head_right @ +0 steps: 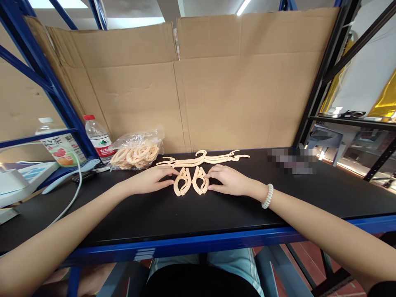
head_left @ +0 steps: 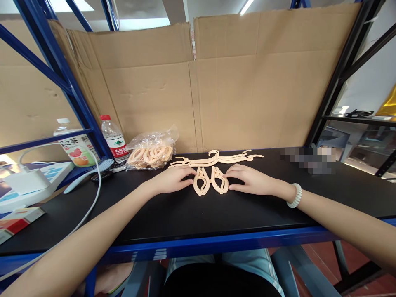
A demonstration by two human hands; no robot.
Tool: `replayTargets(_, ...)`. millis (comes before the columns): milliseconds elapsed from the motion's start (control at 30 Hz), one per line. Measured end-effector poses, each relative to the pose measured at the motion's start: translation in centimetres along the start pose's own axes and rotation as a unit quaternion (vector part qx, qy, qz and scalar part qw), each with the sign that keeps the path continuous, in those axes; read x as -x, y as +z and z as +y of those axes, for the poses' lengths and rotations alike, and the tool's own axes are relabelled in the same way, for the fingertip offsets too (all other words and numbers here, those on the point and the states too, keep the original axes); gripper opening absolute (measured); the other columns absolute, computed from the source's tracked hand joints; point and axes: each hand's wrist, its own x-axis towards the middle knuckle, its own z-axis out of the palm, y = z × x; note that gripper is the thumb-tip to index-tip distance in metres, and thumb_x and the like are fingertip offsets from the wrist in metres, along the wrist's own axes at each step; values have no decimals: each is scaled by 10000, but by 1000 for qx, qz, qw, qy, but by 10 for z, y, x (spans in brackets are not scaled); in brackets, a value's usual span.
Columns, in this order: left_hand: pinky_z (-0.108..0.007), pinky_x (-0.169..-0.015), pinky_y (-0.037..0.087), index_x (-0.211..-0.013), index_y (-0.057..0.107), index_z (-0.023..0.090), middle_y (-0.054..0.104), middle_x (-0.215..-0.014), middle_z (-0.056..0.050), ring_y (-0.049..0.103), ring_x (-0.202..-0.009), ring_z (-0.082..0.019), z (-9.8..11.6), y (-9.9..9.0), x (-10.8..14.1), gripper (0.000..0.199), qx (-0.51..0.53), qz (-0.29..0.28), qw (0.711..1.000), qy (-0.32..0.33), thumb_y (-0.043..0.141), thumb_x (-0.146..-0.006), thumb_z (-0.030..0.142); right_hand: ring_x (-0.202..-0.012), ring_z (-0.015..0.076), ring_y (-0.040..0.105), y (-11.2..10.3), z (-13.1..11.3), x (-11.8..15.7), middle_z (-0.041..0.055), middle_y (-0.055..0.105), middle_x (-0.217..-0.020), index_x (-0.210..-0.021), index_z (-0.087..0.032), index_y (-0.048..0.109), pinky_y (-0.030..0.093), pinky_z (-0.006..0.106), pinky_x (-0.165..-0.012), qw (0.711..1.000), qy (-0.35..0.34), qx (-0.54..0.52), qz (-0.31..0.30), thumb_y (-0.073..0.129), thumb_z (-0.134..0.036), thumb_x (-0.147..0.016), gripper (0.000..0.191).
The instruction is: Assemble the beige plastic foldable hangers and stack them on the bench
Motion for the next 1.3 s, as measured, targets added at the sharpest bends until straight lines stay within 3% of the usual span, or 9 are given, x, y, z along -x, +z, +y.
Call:
replayTargets(800, -358, -952, 455, -1176, 597, 216, 657, -1179, -53, 612, -1060, -217, -1, 1, -1, 286, -14, -11, 1000, -11, 483, -913, 212, -988, 229, 607, 2, 1, -1, 89, 653, -1055, -1135, -200, 658, 490, 388, -899, 1000, -2, 25, 2, 478, -391, -961, 314)
replayTargets(1000, -363, -951, 458, -1177, 596, 215, 658, -1178, -53, 613, -1059, -218, -3, 3, -1, 285, -17, -15, 1000, -9, 474, -920, 221, -1156, 240, 532, 14, 5, -9, 121, 568, -1232, -1309, -188, 539, 450, 425, -1001, 999, 19, 9, 42, 350, -335, -1000, 390)
replayTargets(1300, -348, -945, 458, -1168, 599, 222, 665, -1167, -49, 619, -1054, -213, -2, 3, -2, 279, -23, -14, 1000, -6, 470, -922, 215, -1238, 256, 471, 23, 10, -12, 125, 514, -1321, -1321, -181, 543, 405, 453, -1053, 1000, 12, 23, 16, 323, -365, -1004, 428)
